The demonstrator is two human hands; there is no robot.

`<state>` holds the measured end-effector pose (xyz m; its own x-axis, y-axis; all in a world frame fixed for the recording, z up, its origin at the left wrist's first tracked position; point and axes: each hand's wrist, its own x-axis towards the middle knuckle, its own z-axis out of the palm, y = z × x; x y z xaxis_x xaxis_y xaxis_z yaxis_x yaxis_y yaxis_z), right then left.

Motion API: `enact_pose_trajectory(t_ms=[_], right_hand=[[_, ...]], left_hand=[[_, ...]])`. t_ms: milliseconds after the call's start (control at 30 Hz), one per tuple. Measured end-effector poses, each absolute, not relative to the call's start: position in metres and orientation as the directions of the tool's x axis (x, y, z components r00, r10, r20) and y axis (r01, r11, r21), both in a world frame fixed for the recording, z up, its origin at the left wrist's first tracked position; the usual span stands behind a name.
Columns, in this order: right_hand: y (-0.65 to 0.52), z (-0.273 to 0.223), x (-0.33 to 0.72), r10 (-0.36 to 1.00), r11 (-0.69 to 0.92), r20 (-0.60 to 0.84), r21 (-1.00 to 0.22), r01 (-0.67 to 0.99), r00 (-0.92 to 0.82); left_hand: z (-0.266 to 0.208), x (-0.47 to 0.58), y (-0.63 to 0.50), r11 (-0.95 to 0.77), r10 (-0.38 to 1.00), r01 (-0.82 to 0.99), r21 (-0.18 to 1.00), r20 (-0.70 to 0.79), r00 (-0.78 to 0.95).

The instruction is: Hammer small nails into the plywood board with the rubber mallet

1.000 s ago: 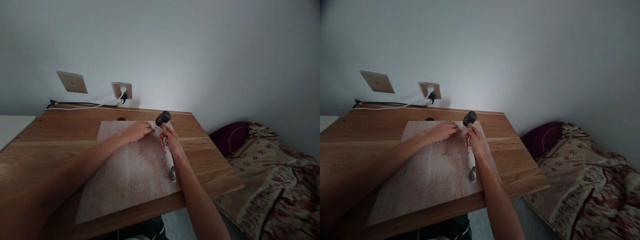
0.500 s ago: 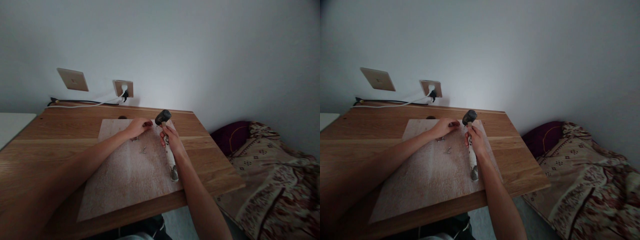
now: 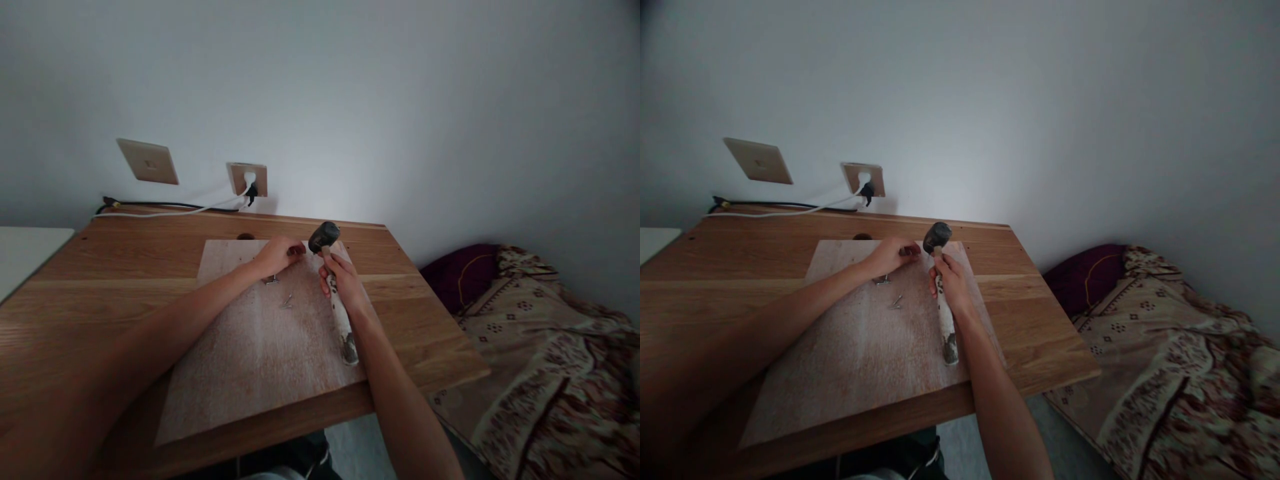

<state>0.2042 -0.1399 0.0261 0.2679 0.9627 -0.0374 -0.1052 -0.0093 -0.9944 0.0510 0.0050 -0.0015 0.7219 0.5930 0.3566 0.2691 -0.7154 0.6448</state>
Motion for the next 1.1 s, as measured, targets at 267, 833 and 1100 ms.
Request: enact_pose_trajectory(t_ms=[267,833,1100], right_hand=[[-0.145,0.029,0.198,0.975,-0.025,-0.036,-0.998,-0.054,0.217],[-0.15,0.03,0.192,0.985,-0.02,-0.013,-0.999,0.042,0.174],[-0.151,0.03,0.187,0.983,-0.027,-0.023,-0.999,0.024,0.18]], left_hand=[[-0.002,0.05,0.004,-0.678,0.62,0.242,0.695,0.363,0.695],[0.018,0.028,0.022,-0.713,0.584,0.314,0.627,0.284,0.76],[0.068,-0.021,0.014,-0.805,0.236,0.229,0.547,-0.058,0.97]])
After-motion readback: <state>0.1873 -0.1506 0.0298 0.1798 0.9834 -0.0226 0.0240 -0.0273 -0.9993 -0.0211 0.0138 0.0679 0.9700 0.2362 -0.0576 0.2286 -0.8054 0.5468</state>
